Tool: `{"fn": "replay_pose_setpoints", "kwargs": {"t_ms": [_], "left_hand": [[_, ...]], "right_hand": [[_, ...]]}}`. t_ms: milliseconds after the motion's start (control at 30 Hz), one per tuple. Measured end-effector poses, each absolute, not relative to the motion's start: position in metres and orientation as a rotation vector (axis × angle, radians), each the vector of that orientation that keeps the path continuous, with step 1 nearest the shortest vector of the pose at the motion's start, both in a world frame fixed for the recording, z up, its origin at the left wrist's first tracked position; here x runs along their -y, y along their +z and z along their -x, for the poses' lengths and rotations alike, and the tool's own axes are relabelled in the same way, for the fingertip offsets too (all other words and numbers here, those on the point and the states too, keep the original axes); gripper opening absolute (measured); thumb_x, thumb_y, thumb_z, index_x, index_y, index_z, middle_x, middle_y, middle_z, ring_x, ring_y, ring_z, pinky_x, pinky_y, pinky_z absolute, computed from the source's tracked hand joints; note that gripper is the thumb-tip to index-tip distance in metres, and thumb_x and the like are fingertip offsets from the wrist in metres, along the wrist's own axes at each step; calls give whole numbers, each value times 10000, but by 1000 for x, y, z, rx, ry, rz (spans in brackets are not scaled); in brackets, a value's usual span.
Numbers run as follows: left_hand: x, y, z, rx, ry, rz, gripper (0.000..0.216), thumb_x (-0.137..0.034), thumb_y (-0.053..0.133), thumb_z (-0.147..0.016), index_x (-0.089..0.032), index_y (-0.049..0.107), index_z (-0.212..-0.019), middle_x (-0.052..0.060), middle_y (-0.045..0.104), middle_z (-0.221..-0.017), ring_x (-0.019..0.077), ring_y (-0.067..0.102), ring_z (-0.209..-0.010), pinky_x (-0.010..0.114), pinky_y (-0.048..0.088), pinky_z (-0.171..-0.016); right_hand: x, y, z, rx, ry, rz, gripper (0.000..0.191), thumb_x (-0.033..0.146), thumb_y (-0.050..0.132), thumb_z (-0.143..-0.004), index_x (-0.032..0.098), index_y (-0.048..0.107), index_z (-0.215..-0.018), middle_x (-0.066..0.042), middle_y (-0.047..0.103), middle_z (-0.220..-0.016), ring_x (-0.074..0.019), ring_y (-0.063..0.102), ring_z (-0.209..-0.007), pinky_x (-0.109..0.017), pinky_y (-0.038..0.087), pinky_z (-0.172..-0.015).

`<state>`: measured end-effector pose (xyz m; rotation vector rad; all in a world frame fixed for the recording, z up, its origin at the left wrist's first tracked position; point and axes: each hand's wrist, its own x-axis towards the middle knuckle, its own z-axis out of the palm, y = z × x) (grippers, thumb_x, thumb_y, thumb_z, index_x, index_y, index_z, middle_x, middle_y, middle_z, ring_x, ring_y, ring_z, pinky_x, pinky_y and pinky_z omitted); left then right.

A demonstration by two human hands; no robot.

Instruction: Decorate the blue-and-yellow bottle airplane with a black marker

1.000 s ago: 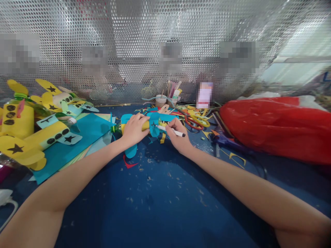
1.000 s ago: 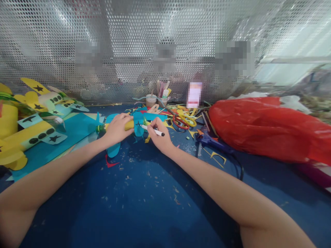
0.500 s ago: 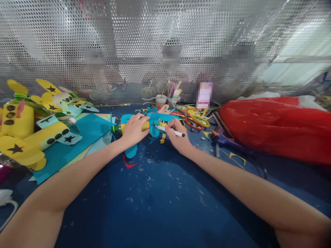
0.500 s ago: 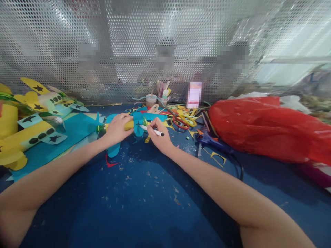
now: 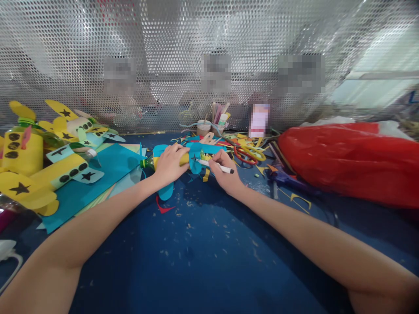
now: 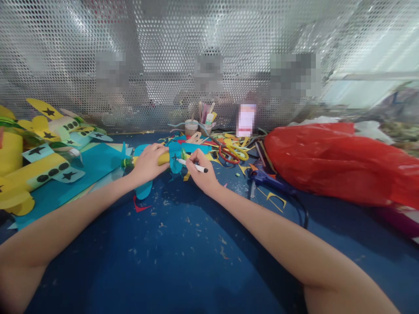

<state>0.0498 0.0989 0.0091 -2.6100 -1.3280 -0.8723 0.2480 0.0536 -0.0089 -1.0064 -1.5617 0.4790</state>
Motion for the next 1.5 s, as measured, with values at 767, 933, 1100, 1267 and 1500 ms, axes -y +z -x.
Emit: {"fn": "replay_pose_setpoints", "kwargs": {"t_ms": [767, 933, 1100, 1267, 1500], "left_hand": [[-99, 10, -50, 1337, -874, 2605, 423, -235, 701, -808, -212, 629, -1224, 74, 613, -1220, 270, 566, -1132, 421, 467, -1003], [-99, 10, -50, 1334, -867, 2612, 426, -232, 702, -805, -211, 627, -1224, 75, 608, -1217, 272, 563, -1139, 421, 468, -1002], [-99, 10, -50, 1330, -872, 2604, 429, -230, 704, -807, -202, 625, -1228, 76, 614, -1213, 272, 565, -1137, 421, 471, -1003], [-98, 10, -50, 1341, -858, 2601, 424, -231, 698, -811, -207, 620, -1228, 74, 608, -1221, 271, 561, -1141, 419, 471, -1000], [-98, 10, -50, 1337, -866, 2605, 418, -233, 691, -817, -203, 621, -1229, 75, 607, -1216, 268, 562, -1138, 418, 467, -1004]], "right_hand": [[-53, -8, -249, 1583, 523, 996, 191, 229, 542, -859, 245, 402, -731, 61, 434, -627, -115, 376, -544, -289, 321, -553], [-55, -10, -249, 1572, 506, 996, 188, 222, 538, -855, 246, 401, -728, 63, 413, -617, -117, 370, -545, -290, 318, -550], [-55, -9, -249, 1586, 485, 993, 188, 211, 531, -846, 244, 396, -720, 64, 408, -618, -114, 362, -546, -289, 313, -554], [-54, -8, -249, 1586, 489, 999, 181, 218, 532, -849, 244, 401, -726, 61, 411, -625, -116, 370, -550, -290, 314, -554], [-53, -8, -249, 1581, 462, 1008, 183, 203, 525, -842, 241, 396, -719, 62, 400, -611, -115, 359, -549, -286, 306, -549]]}}
